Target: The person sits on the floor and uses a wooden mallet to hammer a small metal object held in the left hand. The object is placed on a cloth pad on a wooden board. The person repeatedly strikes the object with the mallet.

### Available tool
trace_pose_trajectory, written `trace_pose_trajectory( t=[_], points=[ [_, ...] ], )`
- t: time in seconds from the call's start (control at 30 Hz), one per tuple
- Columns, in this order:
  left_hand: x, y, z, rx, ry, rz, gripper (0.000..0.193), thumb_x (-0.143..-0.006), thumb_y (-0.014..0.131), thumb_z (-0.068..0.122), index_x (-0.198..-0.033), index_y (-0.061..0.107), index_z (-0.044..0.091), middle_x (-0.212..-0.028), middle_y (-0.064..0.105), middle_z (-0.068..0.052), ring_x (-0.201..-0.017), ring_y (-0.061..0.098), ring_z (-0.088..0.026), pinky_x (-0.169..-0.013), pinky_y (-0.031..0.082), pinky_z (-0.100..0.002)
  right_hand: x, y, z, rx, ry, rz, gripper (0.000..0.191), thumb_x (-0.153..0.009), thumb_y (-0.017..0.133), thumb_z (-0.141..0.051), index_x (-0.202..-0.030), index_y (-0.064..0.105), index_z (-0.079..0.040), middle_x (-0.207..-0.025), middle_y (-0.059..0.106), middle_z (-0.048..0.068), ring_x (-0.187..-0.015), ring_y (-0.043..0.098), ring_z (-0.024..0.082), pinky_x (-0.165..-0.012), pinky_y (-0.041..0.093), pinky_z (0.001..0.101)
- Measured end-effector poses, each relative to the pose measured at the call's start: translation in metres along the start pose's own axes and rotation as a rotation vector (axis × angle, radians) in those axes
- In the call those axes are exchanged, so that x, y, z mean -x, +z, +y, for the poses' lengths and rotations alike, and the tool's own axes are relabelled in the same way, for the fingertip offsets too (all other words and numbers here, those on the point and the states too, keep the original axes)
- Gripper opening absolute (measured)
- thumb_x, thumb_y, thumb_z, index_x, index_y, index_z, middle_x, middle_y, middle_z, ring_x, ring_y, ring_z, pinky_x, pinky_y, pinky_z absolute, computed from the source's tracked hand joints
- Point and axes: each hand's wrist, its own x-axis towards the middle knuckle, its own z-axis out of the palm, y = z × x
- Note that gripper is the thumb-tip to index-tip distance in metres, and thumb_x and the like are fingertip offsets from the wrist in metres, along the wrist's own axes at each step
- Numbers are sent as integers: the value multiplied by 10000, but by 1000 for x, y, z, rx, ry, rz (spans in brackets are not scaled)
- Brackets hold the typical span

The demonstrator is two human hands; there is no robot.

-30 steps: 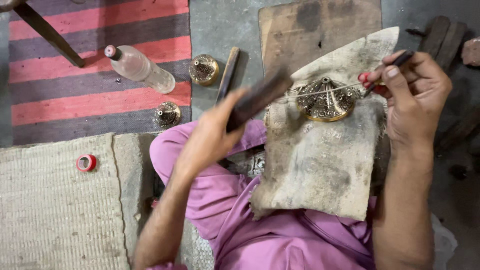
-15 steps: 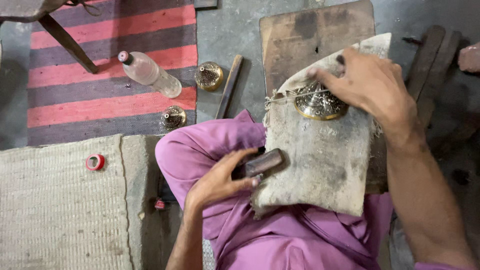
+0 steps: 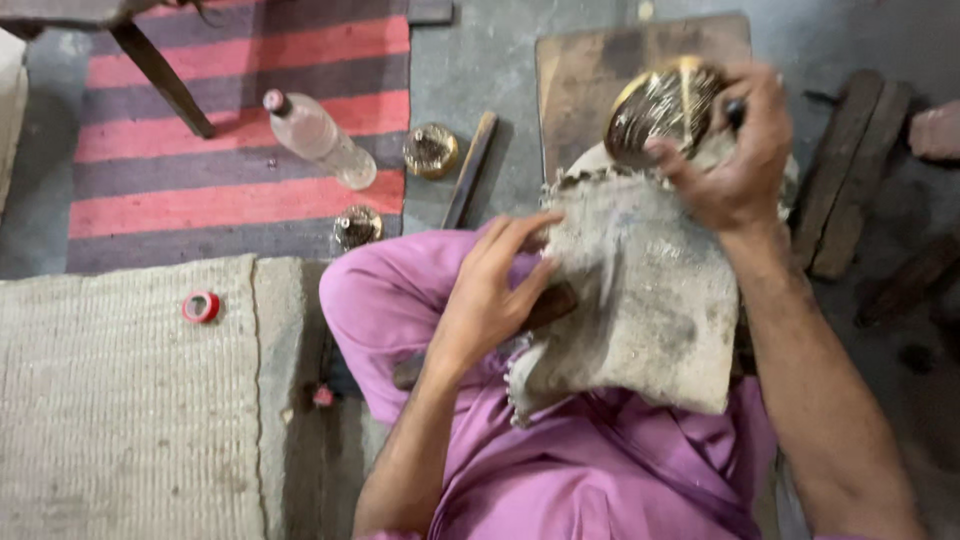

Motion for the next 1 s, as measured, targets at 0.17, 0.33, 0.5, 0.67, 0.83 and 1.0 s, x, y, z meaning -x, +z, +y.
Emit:
trace_pose_trajectory(
  t=[0.17, 0.33, 0.5, 0.67, 0.83, 1.0],
  points=[
    [-21, 24, 15, -68, 118, 121, 791, -911, 808, 137, -1581, 391, 88, -1375, 550, -172, -1258, 587, -325, -1109, 503, -409, 4, -8, -13, -86, -175, 150, 802, -874, 725, -766, -1211, 524, -66, -1121, 522, 69, -900, 596, 170, -744, 592, 341],
    [-39, 40, 25, -261, 226, 210, 1010, -858, 887, 226, -1628, 242, 111, -1539, 386, -225, -1382, 465, -412, -1124, 491, -447, 17, -22, -58, -226, -183, 119, 730, -850, 830, -662, -1092, 441, -93, -1276, 504, 89, -1058, 613, 194, -858, 620, 338],
    [-41, 38, 19, -409, 338, 252, 1035, -827, 887, 171, -1652, 261, 164, -1481, 428, -174, -1298, 516, -343, -1090, 506, -402, 21, -21, -92, -168, -126, -8, 742, -867, 862, -617, -1110, 444, -53, -1288, 509, 100, -1007, 546, 148, -815, 560, 282],
    [-44, 17, -41, -406, 336, 235, 922, -738, 901, 215, -1510, 405, 124, -1394, 507, -167, -1265, 556, -382, -1081, 496, -457, 13, -14, -97, -263, -172, -171, 649, -932, 689, -657, -1053, 459, -62, -1385, 559, 150, -1015, 551, 153, -721, 525, 292],
    [-68, -53, -171, -608, -172, 275, 853, -658, 870, 169, -1431, 515, 99, -1295, 561, -195, -1191, 563, -428, -1030, 502, -497, 5, -14, -89, -112, -24, -207, 430, -1090, 542, -369, -851, 630, -23, -973, 681, 121, -745, 602, 176, -598, 496, 349],
    [-71, -65, -253, -571, -564, -12, 921, -635, 917, 270, -1420, 462, 113, -1370, 502, -282, -1248, 494, -506, -1056, 435, -560, 9, -15, -87, -67, 130, -421, 321, -1021, 635, -210, -749, 628, -39, -639, 580, 56, -528, 559, 186, -503, 451, 379]
  ],
)
